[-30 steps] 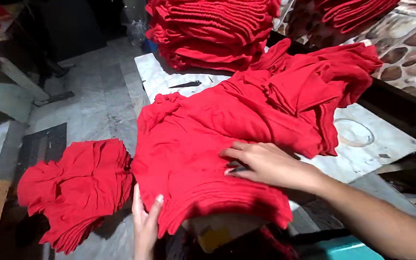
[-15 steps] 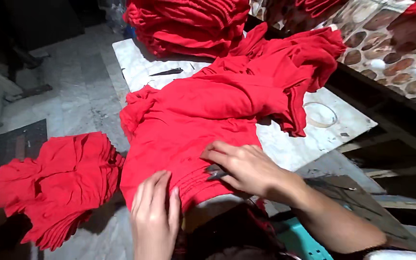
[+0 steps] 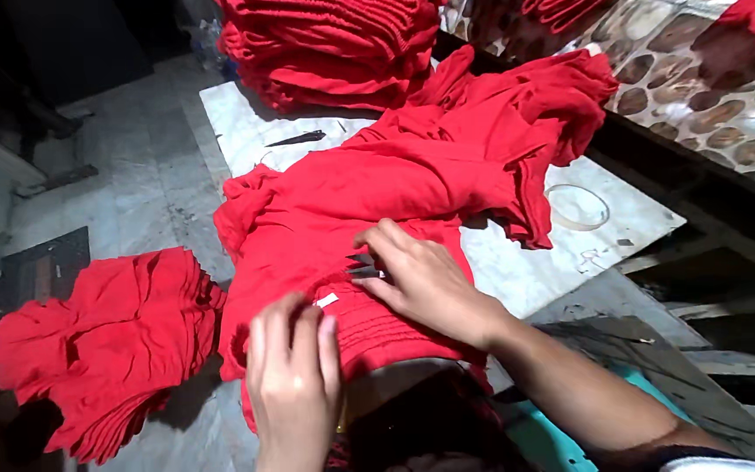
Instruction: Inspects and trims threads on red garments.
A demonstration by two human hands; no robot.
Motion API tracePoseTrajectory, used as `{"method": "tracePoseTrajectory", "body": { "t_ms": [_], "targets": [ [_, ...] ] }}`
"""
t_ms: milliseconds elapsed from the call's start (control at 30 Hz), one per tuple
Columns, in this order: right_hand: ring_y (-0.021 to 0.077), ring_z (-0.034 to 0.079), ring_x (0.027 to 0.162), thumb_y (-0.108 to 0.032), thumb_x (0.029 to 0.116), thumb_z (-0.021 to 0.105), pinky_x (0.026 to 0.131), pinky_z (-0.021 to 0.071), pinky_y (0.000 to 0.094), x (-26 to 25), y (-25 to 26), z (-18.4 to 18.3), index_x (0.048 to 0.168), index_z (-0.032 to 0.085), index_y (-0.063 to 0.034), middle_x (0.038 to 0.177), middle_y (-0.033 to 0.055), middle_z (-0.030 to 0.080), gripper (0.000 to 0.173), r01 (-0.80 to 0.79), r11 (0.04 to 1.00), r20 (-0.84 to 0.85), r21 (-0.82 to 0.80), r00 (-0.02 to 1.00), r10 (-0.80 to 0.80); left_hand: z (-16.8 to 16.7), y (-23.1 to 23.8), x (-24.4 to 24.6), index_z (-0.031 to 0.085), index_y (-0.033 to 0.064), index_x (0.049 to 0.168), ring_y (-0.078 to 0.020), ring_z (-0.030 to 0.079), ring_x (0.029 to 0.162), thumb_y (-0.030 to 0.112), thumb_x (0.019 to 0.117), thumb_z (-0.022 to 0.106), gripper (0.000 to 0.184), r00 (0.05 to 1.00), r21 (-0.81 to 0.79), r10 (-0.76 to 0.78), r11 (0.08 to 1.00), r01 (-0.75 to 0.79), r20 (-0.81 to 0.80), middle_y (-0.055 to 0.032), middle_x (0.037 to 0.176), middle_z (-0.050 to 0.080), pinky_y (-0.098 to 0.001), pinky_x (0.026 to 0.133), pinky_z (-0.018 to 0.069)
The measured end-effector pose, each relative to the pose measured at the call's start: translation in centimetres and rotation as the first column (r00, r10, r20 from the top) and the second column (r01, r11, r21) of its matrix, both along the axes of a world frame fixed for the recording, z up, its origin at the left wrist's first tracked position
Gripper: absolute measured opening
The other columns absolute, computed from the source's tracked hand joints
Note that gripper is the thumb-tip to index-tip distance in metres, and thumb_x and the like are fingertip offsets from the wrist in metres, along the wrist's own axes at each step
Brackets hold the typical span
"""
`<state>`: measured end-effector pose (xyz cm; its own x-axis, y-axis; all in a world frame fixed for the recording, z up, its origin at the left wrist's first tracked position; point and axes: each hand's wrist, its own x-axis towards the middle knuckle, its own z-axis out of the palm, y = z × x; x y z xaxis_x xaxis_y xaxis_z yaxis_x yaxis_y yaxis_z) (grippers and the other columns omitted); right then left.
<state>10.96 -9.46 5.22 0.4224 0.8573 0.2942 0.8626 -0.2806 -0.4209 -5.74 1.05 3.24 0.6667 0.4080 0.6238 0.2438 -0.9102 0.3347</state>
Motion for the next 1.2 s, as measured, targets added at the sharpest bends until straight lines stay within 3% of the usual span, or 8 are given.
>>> {"method": "tracePoseTrajectory", "body": {
  "t_ms": [133,267,400,633,767,867,1000,1200],
  "targets": [
    [0.0244,0.066,0.080,-0.028,0.1024,0.054,0.069,0.0543,0.0420,-1.6,-1.4,1.1,0.116,0.062,0.0012,0.092,0.0134,0.067,0.034,-0.224,0.974,-0.258,-0.033,0.943,0.208,-3.0,-1.1,-0.2,0.075,-0.0011,0.088,-0.0219,0.070,0.094,0.019,0.0937,0.066,0.023,0.990,-0.114,-0.076,0.989,0.090,0.122,-0.0160,0.098,0.073,-0.0261,0.086,0.0549],
    [0.0220,0.063,0.070,-0.022,0.1005,0.056,0.061,0.0525,0.0356,-0.2,-2.0,-1.1,0.110,0.066,0.0014,0.088,0.0133,0.066,0.027,-0.380,0.924,-0.181,0.040,0.907,0.380,-3.5,-1.5,-1.9,0.062,0.0076,0.081,-0.0004,0.062,0.115,0.019,0.1005,0.061,0.023,0.904,-0.408,-0.114,0.864,0.295,0.411,-0.0002,0.108,0.066,-0.0159,0.100,0.0510],
    [0.0211,0.062,0.067,-0.024,0.1002,0.057,0.058,0.0511,0.0305,-0.3,-2.0,-1.5,0.106,0.070,-0.0030,0.079,0.0090,0.062,0.025,-0.474,0.877,0.064,0.082,0.880,0.470,-3.4,-1.6,-2.4,0.068,0.0164,0.080,-0.0055,0.056,0.129,0.024,0.0982,0.065,0.020,0.863,-0.562,-0.085,0.725,0.397,0.499,0.0085,0.128,0.066,-0.0242,0.108,0.0491],
    [0.0205,0.059,0.055,-0.021,0.1055,0.051,0.048,0.0453,0.0313,-1.6,-0.6,-2.3,0.100,0.072,-0.0068,0.068,0.0056,0.060,0.026,-0.436,0.892,0.314,0.122,0.869,0.382,-4.0,-1.5,-2.3,0.061,0.0164,0.083,-0.0162,0.044,0.144,0.033,0.1030,0.059,0.026,0.884,-0.411,-0.235,0.817,0.405,0.404,-0.0002,0.140,0.059,-0.0356,0.120,0.0378],
    [0.0183,0.062,0.058,-0.025,0.1033,0.053,0.050,0.0480,0.0301,-2.2,-0.9,-2.4,0.105,0.072,-0.0031,0.074,0.0076,0.065,0.029,-0.297,0.933,0.148,0.202,0.951,0.271,-3.9,-1.1,-2.9,0.065,0.0234,0.081,-0.0041,0.057,0.126,0.043,0.1056,0.050,0.035,0.844,-0.540,-0.108,0.724,0.429,0.526,0.0136,0.126,0.064,-0.0240,0.104,0.0501],
    [0.0126,0.059,0.065,-0.025,0.1022,0.056,0.057,0.0477,0.0238,-2.9,-1.3,-2.2,0.113,0.069,-0.0004,0.083,0.0082,0.067,0.030,-0.239,0.935,-0.082,0.261,0.960,0.268,-3.1,-1.0,-2.3,0.071,0.0034,0.101,0.0030,0.062,0.100,0.035,0.1007,0.060,0.034,0.912,-0.568,0.025,0.789,0.233,0.409,-0.0013,0.113,0.064,-0.0119,0.085,0.0530],
    [0.0143,0.059,0.062,-0.025,0.1016,0.056,0.053,0.0467,0.0266,-2.7,-1.6,-2.6,0.112,0.069,-0.0016,0.082,0.0077,0.066,0.029,-0.301,0.924,-0.046,0.234,0.946,0.320,-2.8,-1.8,-0.5,0.075,-0.0011,0.084,-0.0065,0.061,0.083,0.013,0.0849,0.067,0.016,0.981,-0.350,0.099,0.936,-0.034,0.167,-0.0132,0.094,0.067,-0.0129,0.074,0.0482],
    [0.0157,0.059,0.064,-0.026,0.1031,0.055,0.054,0.0465,0.0271,-1.7,-2.0,-2.8,0.108,0.068,-0.0030,0.079,0.0074,0.063,0.027,-0.460,0.861,-0.011,0.216,0.881,0.473,-3.3,-1.5,-1.7,0.069,0.0131,0.082,0.0025,0.065,0.096,0.021,0.0970,0.065,0.018,0.835,-0.630,0.116,0.714,0.307,0.538,0.0069,0.110,0.065,-0.0139,0.080,0.0575]
  ]
}}
